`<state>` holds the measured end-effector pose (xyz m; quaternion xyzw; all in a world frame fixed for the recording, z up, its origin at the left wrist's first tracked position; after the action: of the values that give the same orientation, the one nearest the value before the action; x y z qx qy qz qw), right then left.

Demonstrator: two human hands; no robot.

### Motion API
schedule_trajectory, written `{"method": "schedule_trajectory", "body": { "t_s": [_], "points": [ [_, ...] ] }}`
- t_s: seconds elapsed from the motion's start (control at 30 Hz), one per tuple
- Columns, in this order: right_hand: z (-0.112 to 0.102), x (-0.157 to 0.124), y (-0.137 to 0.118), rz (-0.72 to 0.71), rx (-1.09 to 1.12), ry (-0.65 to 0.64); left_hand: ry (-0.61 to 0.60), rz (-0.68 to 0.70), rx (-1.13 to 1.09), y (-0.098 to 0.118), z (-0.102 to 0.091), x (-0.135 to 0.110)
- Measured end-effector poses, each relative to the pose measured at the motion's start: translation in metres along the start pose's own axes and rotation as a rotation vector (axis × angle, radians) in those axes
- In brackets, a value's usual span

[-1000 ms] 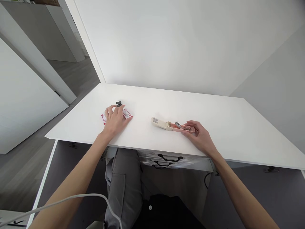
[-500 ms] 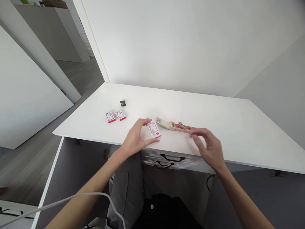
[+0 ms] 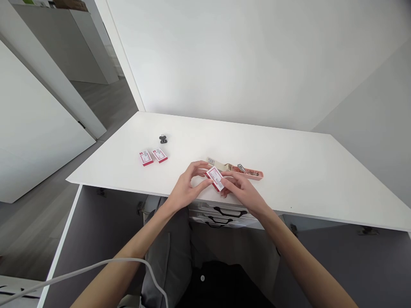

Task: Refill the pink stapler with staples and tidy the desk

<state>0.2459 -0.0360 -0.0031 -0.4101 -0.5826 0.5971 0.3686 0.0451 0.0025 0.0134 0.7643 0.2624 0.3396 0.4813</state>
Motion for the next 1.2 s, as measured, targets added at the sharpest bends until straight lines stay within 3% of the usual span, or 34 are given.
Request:
{"method": "schedule_trajectory", "body": {
  "t_s": [0.2, 0.47, 0.73, 1.2],
  "points": [
    [0.01, 0.025, -0.001, -0.015, 0.053, -0.116, -0.009, -0.025, -0.212, -0.011, -0.012, 0.0],
    [0.013, 0.037, 0.002, -0.069, 0.028, -0.165, 0.071, -0.033, -0.203, -0.019, -0.031, 0.003],
    [0.023, 0.033, 0.009, -0.117, -0.015, -0.095, 0.197, -0.05, -0.216, -0.032, -0.036, 0.001],
    [0.025, 0.033, 0.012, -0.119, -0.135, 0.004, 0.198, -0.077, -0.149, -0.03, -0.035, 0.0]
  ]
}}
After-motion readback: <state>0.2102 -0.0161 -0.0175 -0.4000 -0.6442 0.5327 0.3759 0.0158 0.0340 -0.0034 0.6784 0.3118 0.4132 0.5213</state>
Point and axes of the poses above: each hand's wrist, its own x-axis towards the middle knuckle, its own z-axis out of the palm, y = z × x, the point moved 4 cm from there along x, towards the middle knuckle, and after that the axes turned 14 degrees about -y, right-handed, at the moved point
